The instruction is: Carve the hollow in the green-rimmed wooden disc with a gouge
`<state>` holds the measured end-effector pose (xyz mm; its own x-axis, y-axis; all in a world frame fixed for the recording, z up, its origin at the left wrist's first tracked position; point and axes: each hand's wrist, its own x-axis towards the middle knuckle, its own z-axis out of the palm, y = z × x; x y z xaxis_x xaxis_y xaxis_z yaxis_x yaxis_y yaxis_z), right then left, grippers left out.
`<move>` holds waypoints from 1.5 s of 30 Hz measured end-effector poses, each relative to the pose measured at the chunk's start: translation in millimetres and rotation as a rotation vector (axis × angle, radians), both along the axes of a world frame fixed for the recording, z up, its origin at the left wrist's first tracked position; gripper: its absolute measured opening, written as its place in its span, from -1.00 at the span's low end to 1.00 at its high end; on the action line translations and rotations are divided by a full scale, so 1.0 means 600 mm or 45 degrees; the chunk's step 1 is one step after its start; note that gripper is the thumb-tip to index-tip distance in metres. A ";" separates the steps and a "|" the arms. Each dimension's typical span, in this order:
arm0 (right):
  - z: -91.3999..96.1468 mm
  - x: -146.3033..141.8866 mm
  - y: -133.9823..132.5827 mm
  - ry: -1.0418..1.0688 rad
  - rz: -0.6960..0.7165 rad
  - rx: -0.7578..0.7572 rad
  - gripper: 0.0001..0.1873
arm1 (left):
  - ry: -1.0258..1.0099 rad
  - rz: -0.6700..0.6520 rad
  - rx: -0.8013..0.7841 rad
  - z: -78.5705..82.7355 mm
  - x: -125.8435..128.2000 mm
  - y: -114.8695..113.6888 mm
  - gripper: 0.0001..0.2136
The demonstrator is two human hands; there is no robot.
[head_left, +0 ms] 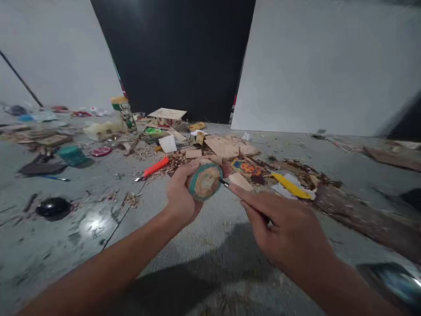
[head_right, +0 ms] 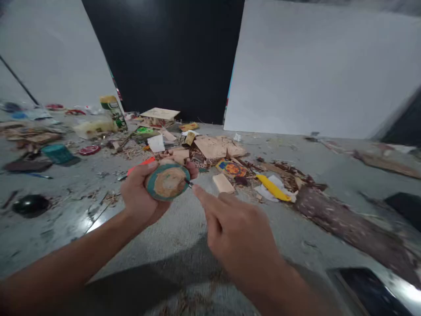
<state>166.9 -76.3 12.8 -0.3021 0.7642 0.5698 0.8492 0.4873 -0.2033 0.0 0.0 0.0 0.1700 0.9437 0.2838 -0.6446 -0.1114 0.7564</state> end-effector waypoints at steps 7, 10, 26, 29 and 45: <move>-0.006 -0.017 0.004 0.475 0.065 -0.406 -0.62 | -0.028 -0.034 0.057 -0.003 0.005 -0.005 -0.70; -0.008 -0.026 0.011 0.994 0.097 -0.809 -0.63 | -0.093 0.009 0.048 -0.001 0.005 -0.003 -0.71; -0.008 -0.007 0.001 0.431 0.077 -0.348 -0.63 | -0.068 0.029 -0.118 0.009 0.014 -0.013 -0.70; -0.008 -0.024 0.005 1.033 0.114 -0.808 -0.72 | -0.084 0.049 0.003 0.005 0.012 -0.014 -0.67; 0.024 0.001 -0.009 0.560 0.079 -0.272 -0.71 | -0.140 -0.107 0.142 0.012 -0.004 -0.004 -0.71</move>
